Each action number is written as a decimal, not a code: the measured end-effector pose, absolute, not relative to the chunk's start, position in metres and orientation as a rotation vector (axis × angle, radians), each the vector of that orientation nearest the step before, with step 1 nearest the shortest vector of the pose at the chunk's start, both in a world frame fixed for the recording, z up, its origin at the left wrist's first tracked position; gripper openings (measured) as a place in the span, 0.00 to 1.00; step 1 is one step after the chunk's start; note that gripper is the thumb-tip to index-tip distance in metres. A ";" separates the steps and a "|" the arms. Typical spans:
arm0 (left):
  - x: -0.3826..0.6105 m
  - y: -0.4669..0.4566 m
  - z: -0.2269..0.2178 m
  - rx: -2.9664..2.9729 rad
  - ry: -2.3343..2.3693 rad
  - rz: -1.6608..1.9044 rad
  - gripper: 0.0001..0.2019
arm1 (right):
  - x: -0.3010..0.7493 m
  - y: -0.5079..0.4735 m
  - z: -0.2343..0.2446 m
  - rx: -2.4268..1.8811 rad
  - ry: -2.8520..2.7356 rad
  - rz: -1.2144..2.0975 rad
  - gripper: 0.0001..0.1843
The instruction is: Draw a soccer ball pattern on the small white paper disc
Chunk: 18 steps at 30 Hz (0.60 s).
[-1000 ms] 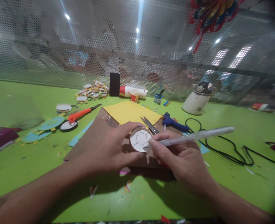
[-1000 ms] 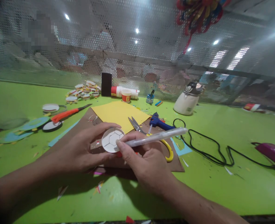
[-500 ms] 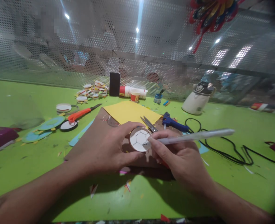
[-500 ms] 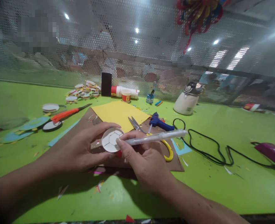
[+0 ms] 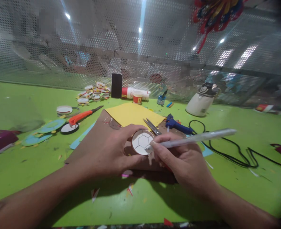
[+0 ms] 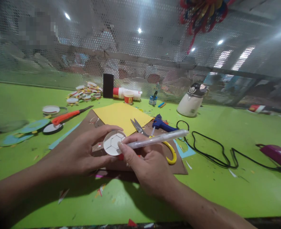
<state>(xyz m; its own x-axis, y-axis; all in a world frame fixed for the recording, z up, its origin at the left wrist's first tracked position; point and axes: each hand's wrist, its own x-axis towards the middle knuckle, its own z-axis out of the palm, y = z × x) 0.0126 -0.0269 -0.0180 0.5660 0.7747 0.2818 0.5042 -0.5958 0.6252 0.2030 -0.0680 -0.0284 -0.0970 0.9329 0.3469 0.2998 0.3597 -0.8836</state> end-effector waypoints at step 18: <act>0.011 -0.026 -0.018 2.375 1.048 0.739 0.21 | 0.203 -0.068 -0.031 -1.083 -1.595 0.783 0.05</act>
